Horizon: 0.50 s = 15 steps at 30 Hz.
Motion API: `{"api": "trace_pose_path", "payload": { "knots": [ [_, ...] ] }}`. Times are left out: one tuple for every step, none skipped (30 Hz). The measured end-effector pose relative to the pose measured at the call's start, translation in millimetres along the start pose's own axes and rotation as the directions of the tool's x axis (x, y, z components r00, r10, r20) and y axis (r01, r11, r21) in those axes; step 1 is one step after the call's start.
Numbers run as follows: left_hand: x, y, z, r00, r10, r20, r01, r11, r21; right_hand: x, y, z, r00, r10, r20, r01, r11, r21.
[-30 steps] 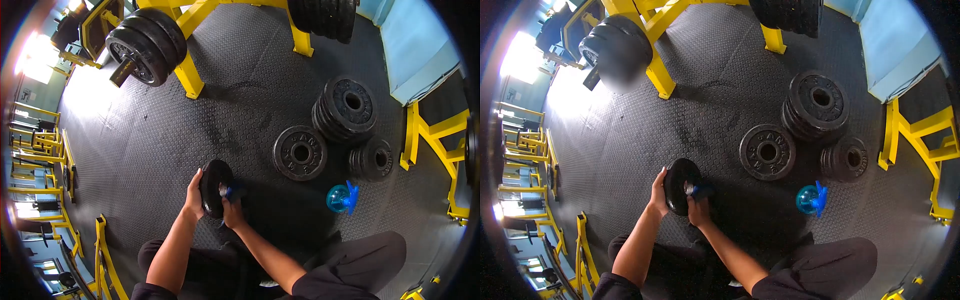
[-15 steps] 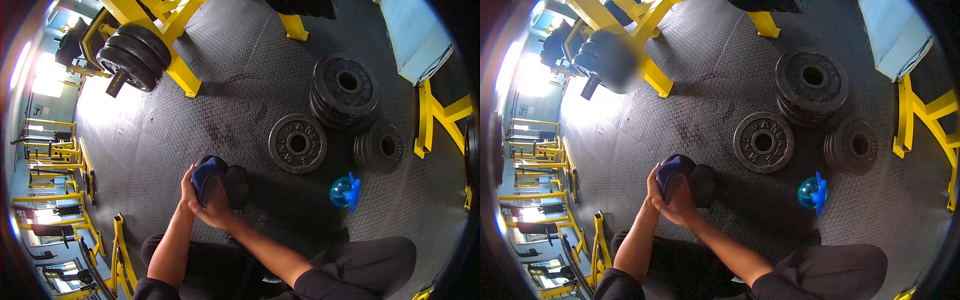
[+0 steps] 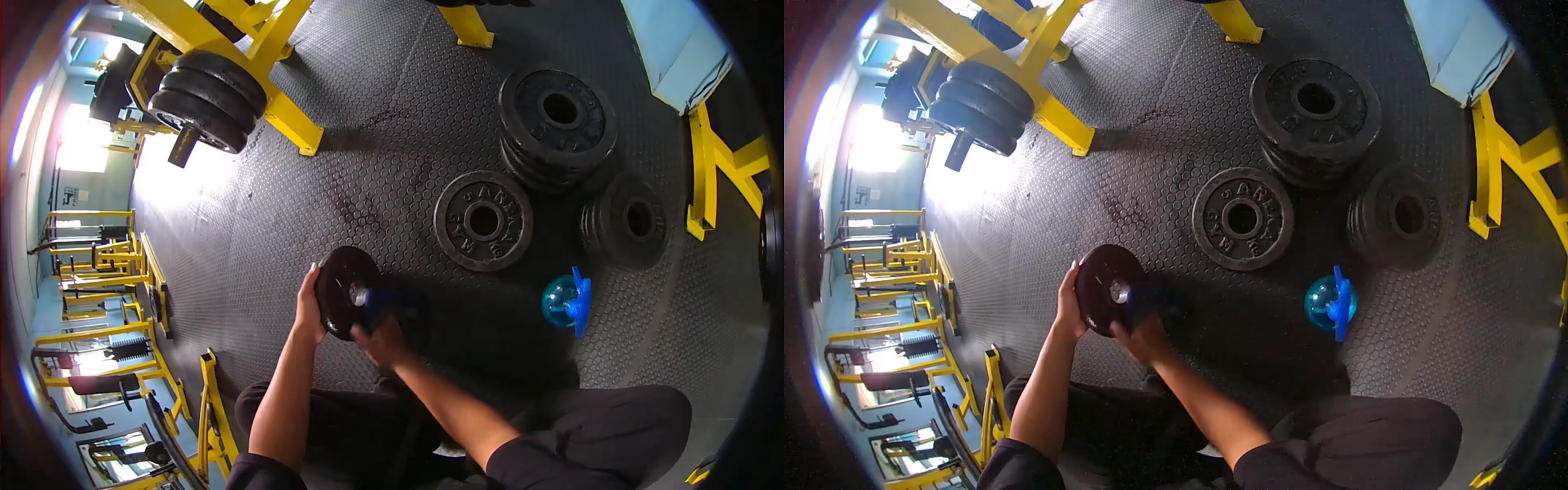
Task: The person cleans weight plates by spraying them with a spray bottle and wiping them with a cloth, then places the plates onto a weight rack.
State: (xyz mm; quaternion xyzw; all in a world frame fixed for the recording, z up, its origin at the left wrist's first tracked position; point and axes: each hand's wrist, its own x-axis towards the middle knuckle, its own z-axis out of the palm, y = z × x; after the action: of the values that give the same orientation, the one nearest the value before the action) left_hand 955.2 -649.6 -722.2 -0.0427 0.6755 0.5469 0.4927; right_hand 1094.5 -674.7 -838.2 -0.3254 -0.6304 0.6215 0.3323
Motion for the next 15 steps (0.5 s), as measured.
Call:
{"api": "trace_pose_path", "payload": {
  "knots": [
    [5,-4,-2,0.994,0.055,-0.090,-0.048,0.996,0.075,15,-3,1,1.000,0.000,0.000,0.000,1.000,0.003],
    [6,-7,-6,0.994,0.056,-0.092,-0.050,0.996,0.069,34,-6,4,0.988,0.114,0.101,-0.117,0.993,0.019],
    [1,-7,-3,0.985,0.144,-0.091,-0.109,0.944,0.313,42,-6,6,0.953,0.227,0.202,-0.236,0.972,0.020],
    [-3,-8,0,0.972,0.225,-0.063,-0.156,0.825,0.543,42,-9,5,0.952,0.232,0.199,-0.240,0.971,0.017],
    [2,-16,1,0.939,0.342,-0.039,-0.252,0.759,0.601,46,-12,5,0.982,0.159,0.104,-0.165,0.985,0.050],
    [2,-15,9,0.938,0.347,-0.026,-0.263,0.756,0.600,53,-19,0,0.997,0.079,0.007,-0.079,0.994,0.072],
    [0,-15,14,0.907,0.421,-0.012,-0.298,0.662,0.687,56,-25,-5,0.997,0.073,0.007,-0.073,0.995,0.068],
    [-5,-14,17,0.872,0.490,0.006,-0.320,0.560,0.765,55,-31,-11,1.000,0.020,0.008,-0.021,0.985,0.169],
    [-10,-9,22,0.861,0.509,-0.026,-0.263,0.487,0.833,54,-38,-17,1.000,-0.030,0.007,0.027,0.963,0.269],
    [-15,-5,26,0.862,0.506,-0.034,-0.258,0.496,0.829,49,-40,-16,0.999,-0.027,0.017,0.022,0.964,0.265],
    [-18,-1,30,0.867,0.495,-0.054,-0.217,0.472,0.854,45,-42,-13,1.000,-0.023,0.020,0.018,0.969,0.245],
    [-19,1,31,0.871,0.487,-0.066,-0.180,0.442,0.879,42,-43,-11,1.000,-0.023,0.016,0.018,0.974,0.224],
    [-15,0,27,0.877,0.472,-0.090,-0.188,0.510,0.839,38,-44,-9,1.000,-0.022,0.013,0.019,0.975,0.220],
    [-16,4,26,0.888,0.451,-0.095,-0.158,0.492,0.856,33,-45,-8,1.000,0.003,-0.014,0.002,0.949,0.316],
    [-6,-1,14,0.900,0.419,-0.120,-0.187,0.621,0.761,29,-46,-8,0.999,0.029,-0.036,-0.012,0.912,0.410]
  ]
}}
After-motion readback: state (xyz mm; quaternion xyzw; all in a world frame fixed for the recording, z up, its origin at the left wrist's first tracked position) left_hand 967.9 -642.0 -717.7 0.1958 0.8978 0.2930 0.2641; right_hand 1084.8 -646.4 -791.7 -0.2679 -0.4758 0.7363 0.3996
